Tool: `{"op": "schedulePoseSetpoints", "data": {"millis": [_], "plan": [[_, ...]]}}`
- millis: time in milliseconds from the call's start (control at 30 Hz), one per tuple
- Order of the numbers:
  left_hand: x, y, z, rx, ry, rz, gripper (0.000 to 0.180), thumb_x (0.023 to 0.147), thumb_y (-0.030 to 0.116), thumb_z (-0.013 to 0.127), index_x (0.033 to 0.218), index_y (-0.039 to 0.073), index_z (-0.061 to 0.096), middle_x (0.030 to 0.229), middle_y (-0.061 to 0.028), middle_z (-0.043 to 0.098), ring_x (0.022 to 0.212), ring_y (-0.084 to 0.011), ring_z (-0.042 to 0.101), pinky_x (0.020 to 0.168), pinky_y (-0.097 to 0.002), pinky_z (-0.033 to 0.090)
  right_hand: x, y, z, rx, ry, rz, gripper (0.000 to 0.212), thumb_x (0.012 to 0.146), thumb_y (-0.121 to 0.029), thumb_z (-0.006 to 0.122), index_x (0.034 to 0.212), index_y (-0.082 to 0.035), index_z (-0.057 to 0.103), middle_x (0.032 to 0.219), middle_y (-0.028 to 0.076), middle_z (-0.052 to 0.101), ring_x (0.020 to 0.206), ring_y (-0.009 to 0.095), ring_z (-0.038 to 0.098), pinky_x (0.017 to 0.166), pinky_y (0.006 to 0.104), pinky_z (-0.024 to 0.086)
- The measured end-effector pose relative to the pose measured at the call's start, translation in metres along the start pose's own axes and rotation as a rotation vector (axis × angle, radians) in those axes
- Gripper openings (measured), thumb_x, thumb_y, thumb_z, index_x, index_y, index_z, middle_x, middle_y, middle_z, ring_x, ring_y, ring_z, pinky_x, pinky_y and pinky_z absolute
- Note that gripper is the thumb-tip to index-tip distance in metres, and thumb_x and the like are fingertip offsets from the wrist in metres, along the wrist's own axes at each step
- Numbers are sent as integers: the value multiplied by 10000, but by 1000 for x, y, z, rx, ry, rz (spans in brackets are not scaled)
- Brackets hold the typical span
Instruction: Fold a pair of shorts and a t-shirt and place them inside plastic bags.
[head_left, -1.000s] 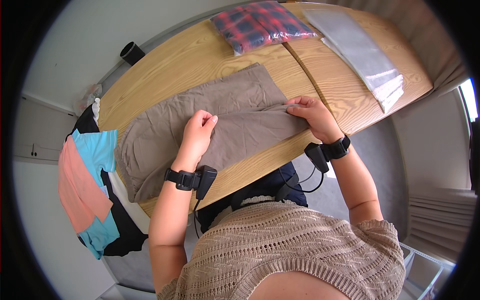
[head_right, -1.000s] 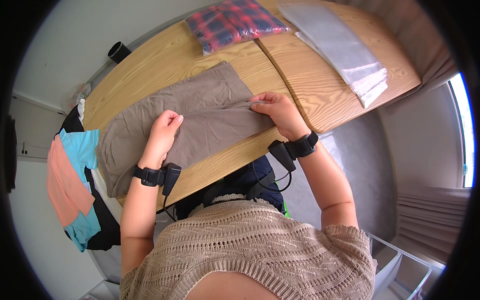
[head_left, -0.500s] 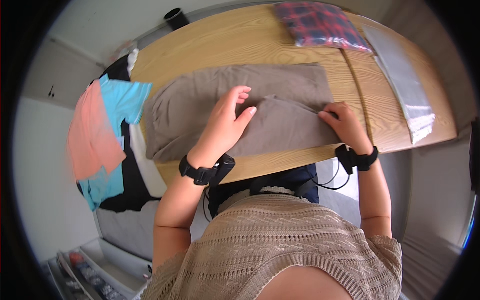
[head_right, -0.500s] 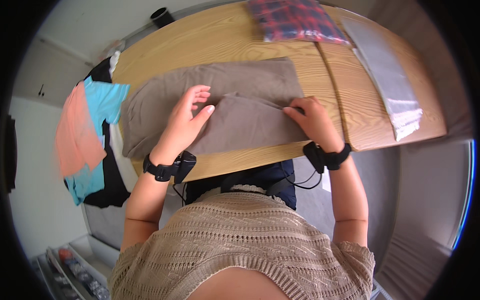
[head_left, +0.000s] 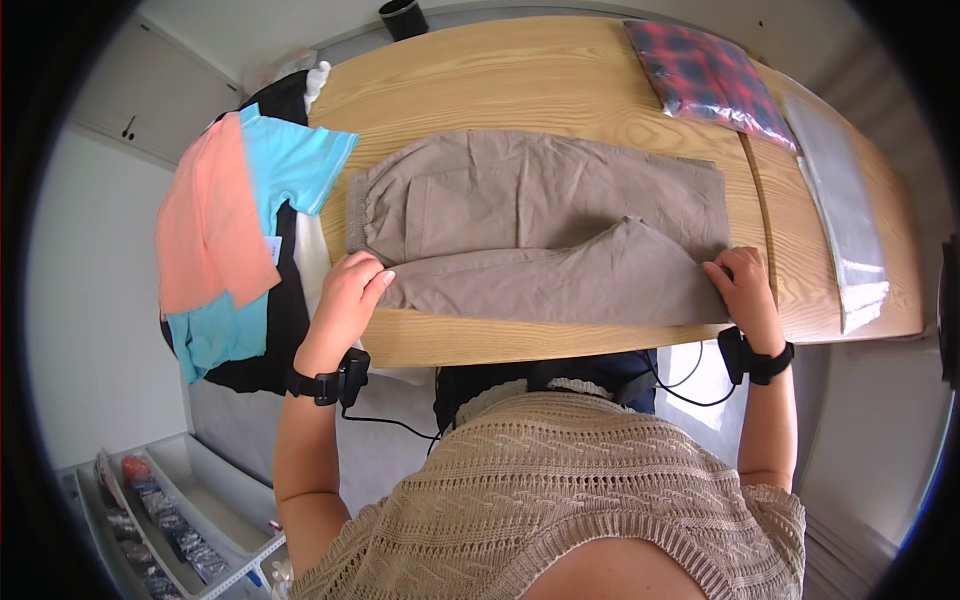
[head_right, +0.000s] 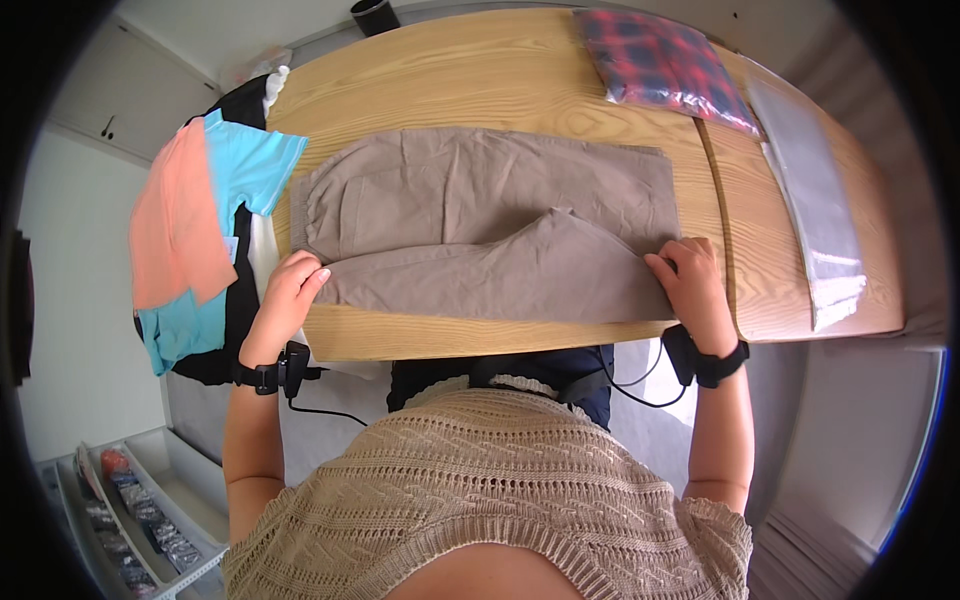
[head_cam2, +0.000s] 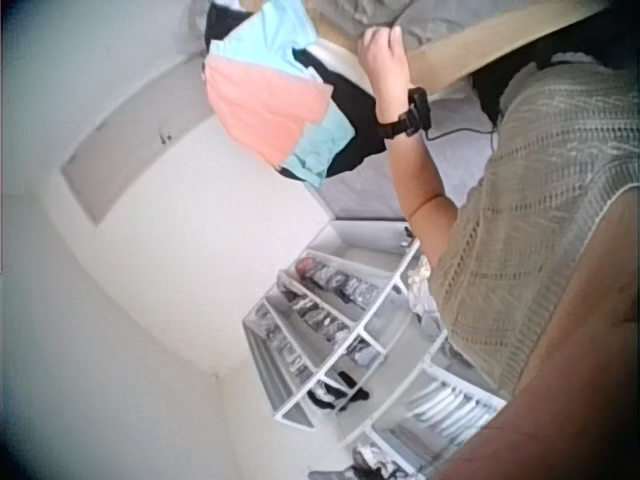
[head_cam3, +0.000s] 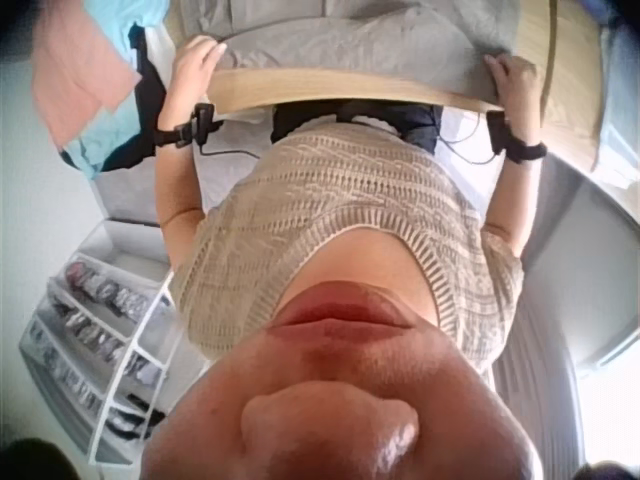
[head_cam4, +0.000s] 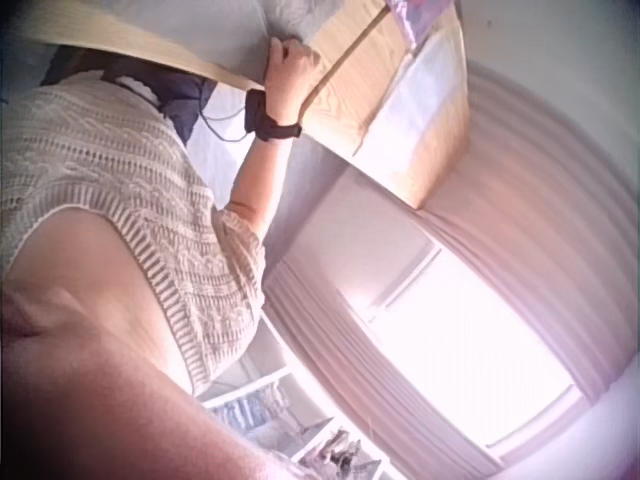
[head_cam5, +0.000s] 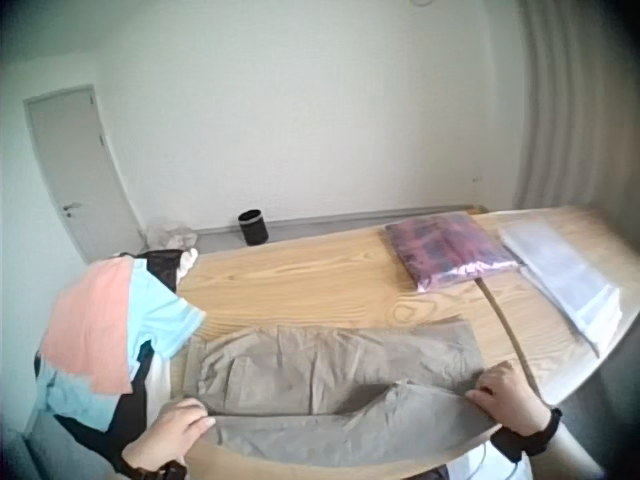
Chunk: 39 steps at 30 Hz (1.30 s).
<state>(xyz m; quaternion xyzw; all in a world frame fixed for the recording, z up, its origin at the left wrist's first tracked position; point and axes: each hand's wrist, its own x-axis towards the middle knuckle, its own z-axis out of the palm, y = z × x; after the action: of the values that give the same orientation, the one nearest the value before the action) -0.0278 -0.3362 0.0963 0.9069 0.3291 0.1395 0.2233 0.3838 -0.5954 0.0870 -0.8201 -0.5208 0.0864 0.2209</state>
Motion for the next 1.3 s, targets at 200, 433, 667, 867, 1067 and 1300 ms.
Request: {"op": "schedulePoseSetpoints", "data": {"millis": [200, 433, 667, 867, 1067, 1300], "plan": [[8, -11, 10, 227, 48, 109, 182, 846, 138, 595, 723, 9, 559, 781, -127, 545, 765, -340, 508, 676, -431, 409, -9, -73, 6, -123, 356, -155, 307, 826, -103, 588, 1131, -96, 546, 1228, 134, 527, 1178, 315, 461, 1019, 445, 325], [12, -11, 8, 90, 64, 182, 178, 834, 128, 613, 737, -11, 559, 785, -135, 544, 770, -348, 505, 688, -429, 410, -1, -117, 69, -308, -3, -63, 533, 891, -297, 543, 1387, -195, 377, 1455, 98, 333, 1361, 293, 286, 1043, 608, 229], [-7, -57, -13, -454, 254, -400, 262, 923, 207, 577, 1097, 14, 541, 987, -45, 580, 896, -135, 562, 785, -261, 452, 1, -109, 77, -318, -57, -76, 558, 892, -374, 531, 1403, -228, 360, 1480, 102, 287, 1369, 296, 259, 1020, 650, 225], [7, -57, -30, -790, -2, -699, 380, 922, 298, 580, 1165, 10, 529, 1006, -23, 587, 884, -105, 551, 781, -249, 436, 0, -110, 78, -300, -42, -61, 550, 894, -375, 530, 1398, -229, 367, 1478, 100, 289, 1368, 293, 259, 1018, 650, 228], [17, -56, -37, -1005, -152, -737, 346, 900, 285, 611, 1104, 9, 565, 1012, -28, 615, 914, -116, 564, 802, -275, 442, 0, -109, 80, -324, -35, -83, 541, 898, -379, 525, 1395, -233, 370, 1478, 96, 292, 1366, 283, 268, 1016, 643, 243], [-1, -78, -21, -683, -168, -645, 301, 918, 305, 589, 982, 10, 583, 910, -8, 579, 837, -66, 487, 753, -233, 390, 2, -103, 71, -317, -72, -115, 516, 903, -357, 529, 1388, -254, 383, 1486, 63, 289, 1373, 268, 263, 1036, 616, 240]]}}
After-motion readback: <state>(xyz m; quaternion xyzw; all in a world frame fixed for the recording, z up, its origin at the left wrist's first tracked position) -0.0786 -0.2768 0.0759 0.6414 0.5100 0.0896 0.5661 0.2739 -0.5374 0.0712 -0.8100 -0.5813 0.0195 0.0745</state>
